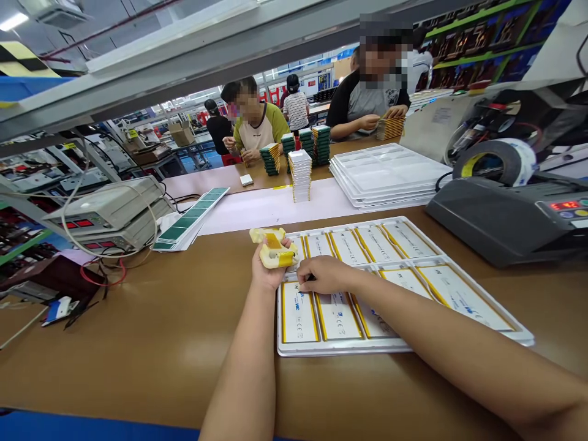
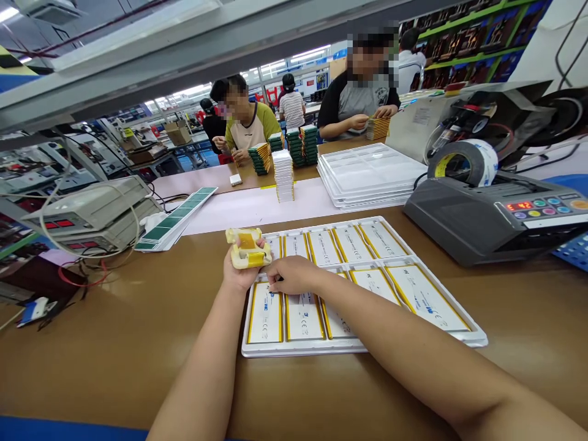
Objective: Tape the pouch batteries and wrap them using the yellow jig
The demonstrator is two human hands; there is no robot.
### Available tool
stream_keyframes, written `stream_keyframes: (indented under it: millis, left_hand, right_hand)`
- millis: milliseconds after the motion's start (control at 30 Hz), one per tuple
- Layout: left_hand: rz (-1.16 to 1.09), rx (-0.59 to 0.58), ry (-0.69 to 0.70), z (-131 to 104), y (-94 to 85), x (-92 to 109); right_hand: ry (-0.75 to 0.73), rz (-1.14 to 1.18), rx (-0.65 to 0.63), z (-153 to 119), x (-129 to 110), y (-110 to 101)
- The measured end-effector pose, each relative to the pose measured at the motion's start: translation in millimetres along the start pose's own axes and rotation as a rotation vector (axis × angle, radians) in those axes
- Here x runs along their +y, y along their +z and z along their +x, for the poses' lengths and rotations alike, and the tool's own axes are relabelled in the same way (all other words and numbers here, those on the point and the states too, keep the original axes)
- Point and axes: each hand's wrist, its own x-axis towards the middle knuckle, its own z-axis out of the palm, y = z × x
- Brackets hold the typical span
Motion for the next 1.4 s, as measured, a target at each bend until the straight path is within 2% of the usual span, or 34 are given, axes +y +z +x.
stream_keyframes:
  millis: [167, 233, 333, 367, 433, 500, 567, 700, 867, 1033, 1233, 1400]
  left_hand:
    - [0.009, -0.021, -0.003, 0, 0.7, 0]
    - [0.012, -0.015, -0.003, 0, 0.2, 1]
    - [0.022, 0.008, -0.011, 1, -0.7, 2]
    - [0.025, 0.011, -0.016, 1, -0.7, 2]
    - [0.025, 0.002, -0.029, 1, -0.5, 2]
    - [0.026, -0.007, -0.036, 1, 0.0, 2]
    - [0.025, -0.005, -0.037, 1, 0.2, 2]
    - [0.032, -0.017, -0.048, 2, -1.0, 1]
    - [0.063, -0.004, -0.042, 3, -1.6, 1]
    - [0.07, 0.01, -0.049, 3, -0.4, 1]
    - [0.076, -0.004, -0.038, 2, 1.2, 2]
    - [0.065, 0.012, -0.037, 2, 2.8, 2]
  right_hand:
    - [-0.014, 0.031, 0.065, 0, -6, 4]
    - [-0.071, 0.231, -0.01, -4, -5, -3]
    - [-0.132, 0.526, -0.16, -15, 5, -25]
    - [-0.092, 0.525, -0.176, -20, 9, -32]
    - [0.071, 0.368, -0.165, -29, 17, -43]
    - [0.219, 0.152, -0.143, -37, 25, -44]
    - [0.267, 0.019, -0.104, -43, 31, -38]
    - [0.206, 0.004, -0.036, -49, 40, -24]
    - [0.151, 0.064, -0.136, -51, 45, -24]
    - [0.145, -0.042, 0.006, -50, 41, -23]
    - [0.13, -0.001, -0.09, -51, 43, -25]
    - [0.125, 0.023, -0.053, -51, 40, -26]
